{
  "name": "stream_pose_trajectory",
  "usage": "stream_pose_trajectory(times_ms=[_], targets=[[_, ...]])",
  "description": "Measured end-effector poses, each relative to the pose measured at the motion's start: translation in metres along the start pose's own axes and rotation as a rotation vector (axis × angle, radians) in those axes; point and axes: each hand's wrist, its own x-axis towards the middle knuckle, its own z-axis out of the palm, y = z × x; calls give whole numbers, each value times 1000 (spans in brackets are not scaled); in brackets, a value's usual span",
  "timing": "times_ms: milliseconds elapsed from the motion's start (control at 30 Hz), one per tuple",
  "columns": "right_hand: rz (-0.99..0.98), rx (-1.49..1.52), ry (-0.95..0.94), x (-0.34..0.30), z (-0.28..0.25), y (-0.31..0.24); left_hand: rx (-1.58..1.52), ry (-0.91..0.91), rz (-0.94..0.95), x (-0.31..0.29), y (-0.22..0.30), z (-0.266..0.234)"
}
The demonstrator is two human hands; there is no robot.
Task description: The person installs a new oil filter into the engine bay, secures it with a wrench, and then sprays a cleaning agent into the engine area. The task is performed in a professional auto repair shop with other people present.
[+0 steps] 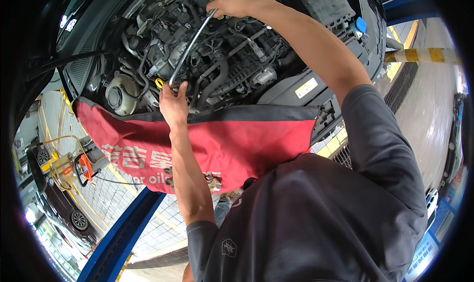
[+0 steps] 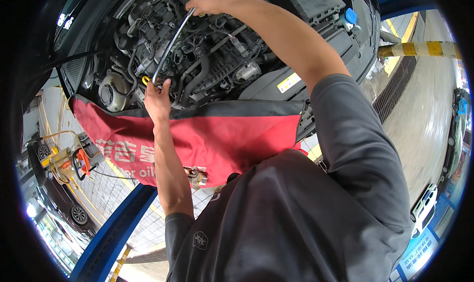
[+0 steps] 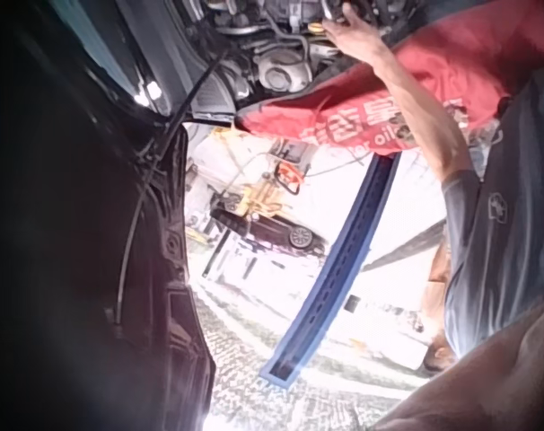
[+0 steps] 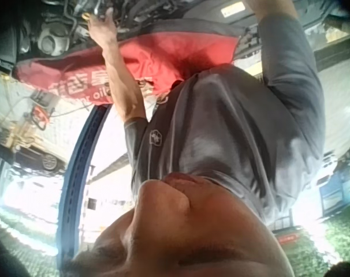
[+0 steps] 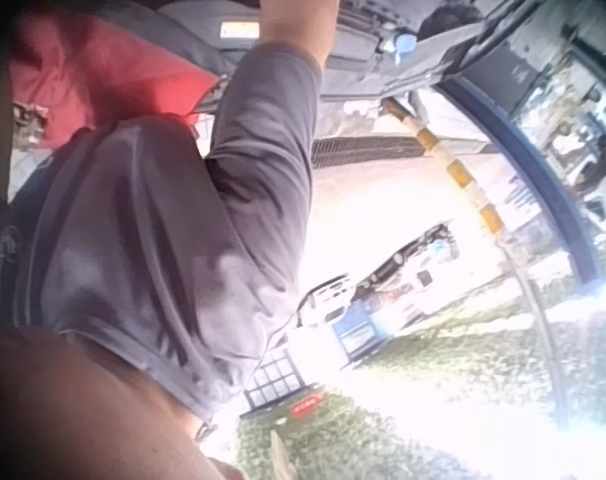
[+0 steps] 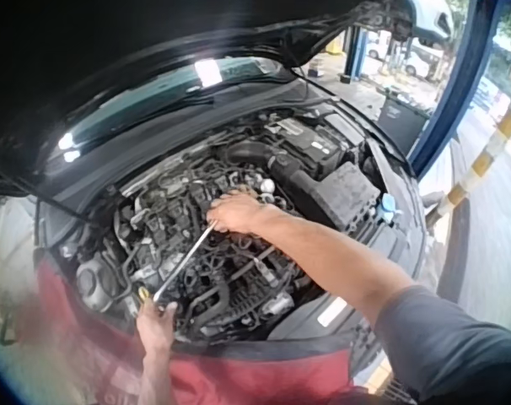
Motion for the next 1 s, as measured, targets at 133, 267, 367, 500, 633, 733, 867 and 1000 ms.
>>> stream_pose_trajectory(times_ms=[133,267,367,500,633,733,867,1000], targets=[[-70,20,31,12,10,2,13,-17,-13,2,-8,-1],[-102,34,29,10,6,3,-43,-20,-17,7,-14,-1],[3,135,-77,-2,-4,-3,-66,-33,-6,10,-15,-2],[169,157,-291,-40,-8,-18,-84,-59,55,11,-13,-6],[157,316,-383,-84,-13,-24,-49,-125,56,11,-12,-10],[187,503,-443,-110,-13,-39,-25,-149,67,11,-10,-9],[267,658,-463,-135,-12,-71,-91,-162,75,9,-13,-9],[360,805,-542,-168,-9,-124,-128,-183,77,10,-19,-10]])
